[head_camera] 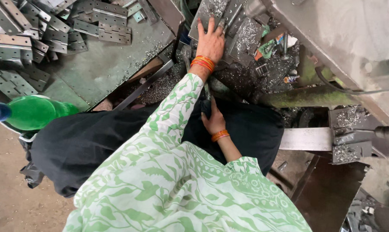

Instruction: The person repeatedly picks up small metal brackets from a pile, places them into a press machine, and operates the lever to process them. After each press cycle, the person removes the processed bracket and places it into a separate pile. The person handles the brackets one at a time throughout the clip.

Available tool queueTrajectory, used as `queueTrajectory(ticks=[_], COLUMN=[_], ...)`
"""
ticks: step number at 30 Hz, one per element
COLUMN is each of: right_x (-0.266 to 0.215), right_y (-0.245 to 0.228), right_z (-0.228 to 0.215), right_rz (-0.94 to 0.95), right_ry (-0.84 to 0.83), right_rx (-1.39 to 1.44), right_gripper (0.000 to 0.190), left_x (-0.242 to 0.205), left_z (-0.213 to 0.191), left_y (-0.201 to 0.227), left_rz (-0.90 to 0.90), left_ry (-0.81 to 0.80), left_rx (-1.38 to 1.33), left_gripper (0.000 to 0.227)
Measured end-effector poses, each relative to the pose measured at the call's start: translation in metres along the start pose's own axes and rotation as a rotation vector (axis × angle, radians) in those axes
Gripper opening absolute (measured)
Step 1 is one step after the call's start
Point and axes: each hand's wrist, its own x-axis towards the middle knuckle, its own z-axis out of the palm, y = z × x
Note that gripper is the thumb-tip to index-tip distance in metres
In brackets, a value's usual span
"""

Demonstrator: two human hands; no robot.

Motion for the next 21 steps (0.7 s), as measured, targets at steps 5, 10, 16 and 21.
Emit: queueTrajectory(ticks=[5,10,16,21], right_x=[0.022,0.041,0.008,-0.002], right_y=[-0.029,-0.056,-0.026,-0.005], right_z=[-0.047,-0.095,-0.035,-0.010], right_rz=[-0.023,-0.017,-0.139,-0.075], right_ry=[-0.170,-0.200,0.043,-0.031], right_rx=[-0.030,-0.186,0.125,-0.008], right_gripper=[0.097,0.079,0.079,0.093], left_x=[-0.002,0.016,0.021,0.020], left_z=[0.006,0.003,0.001,0.003], left_y=[-0.007,-0.003,-0.003,0.006], left_rz=[-0.004,-0.007,-0.006,-0.005], left_ry=[0.097,0.100,0.040,0.127], left_rx=[-0.003,-0.014,-0.021,0.025], left_gripper=[0.039,0.038,0.036,0.038])
